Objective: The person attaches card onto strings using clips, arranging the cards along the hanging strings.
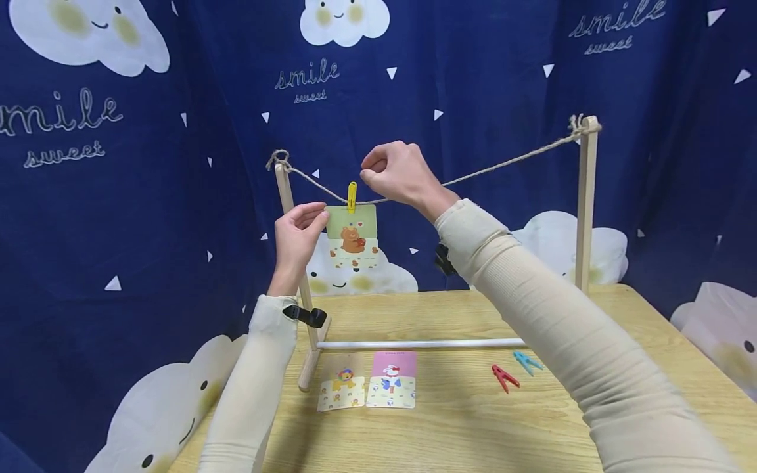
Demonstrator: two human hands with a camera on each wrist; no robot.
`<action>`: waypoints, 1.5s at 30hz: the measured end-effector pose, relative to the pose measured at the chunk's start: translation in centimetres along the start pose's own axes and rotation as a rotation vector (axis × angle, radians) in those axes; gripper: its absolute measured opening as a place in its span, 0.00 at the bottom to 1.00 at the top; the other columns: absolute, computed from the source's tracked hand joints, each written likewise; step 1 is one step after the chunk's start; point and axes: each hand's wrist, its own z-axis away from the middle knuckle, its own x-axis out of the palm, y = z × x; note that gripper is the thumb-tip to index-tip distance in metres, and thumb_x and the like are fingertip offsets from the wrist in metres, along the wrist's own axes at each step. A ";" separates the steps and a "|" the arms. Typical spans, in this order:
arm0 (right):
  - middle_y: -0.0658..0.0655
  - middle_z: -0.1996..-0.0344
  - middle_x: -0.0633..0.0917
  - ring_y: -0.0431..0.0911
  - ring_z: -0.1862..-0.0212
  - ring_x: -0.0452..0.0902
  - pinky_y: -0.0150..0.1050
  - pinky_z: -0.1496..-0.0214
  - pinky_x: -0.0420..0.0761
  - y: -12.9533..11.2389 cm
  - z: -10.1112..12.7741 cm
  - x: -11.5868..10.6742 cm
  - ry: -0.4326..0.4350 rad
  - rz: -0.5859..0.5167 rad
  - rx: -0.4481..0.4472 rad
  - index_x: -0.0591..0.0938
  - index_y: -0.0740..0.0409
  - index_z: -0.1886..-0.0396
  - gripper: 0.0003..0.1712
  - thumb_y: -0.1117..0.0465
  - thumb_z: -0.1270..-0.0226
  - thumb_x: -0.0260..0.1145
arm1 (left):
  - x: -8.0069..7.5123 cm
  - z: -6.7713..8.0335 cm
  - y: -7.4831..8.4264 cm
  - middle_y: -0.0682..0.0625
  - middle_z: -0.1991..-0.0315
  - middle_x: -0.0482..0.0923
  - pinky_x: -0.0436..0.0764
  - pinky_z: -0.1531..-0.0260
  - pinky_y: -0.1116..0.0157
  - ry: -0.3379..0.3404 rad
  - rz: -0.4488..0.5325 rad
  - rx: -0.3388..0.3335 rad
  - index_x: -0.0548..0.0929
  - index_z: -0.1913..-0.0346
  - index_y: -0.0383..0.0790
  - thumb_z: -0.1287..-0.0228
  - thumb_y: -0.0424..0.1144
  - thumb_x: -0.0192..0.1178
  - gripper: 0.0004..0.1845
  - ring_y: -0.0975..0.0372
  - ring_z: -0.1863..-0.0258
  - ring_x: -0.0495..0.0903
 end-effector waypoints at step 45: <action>0.47 0.63 0.91 0.41 0.64 0.84 0.25 0.63 0.77 6.8 13.7 -3.8 0.076 0.048 0.039 0.90 0.45 0.53 0.08 0.55 0.28 0.69 | -3.4 9.3 -8.7 0.41 0.57 0.90 0.83 0.57 0.71 -0.331 -0.094 -0.132 0.88 0.50 0.31 0.35 0.36 0.73 0.14 0.61 0.61 0.88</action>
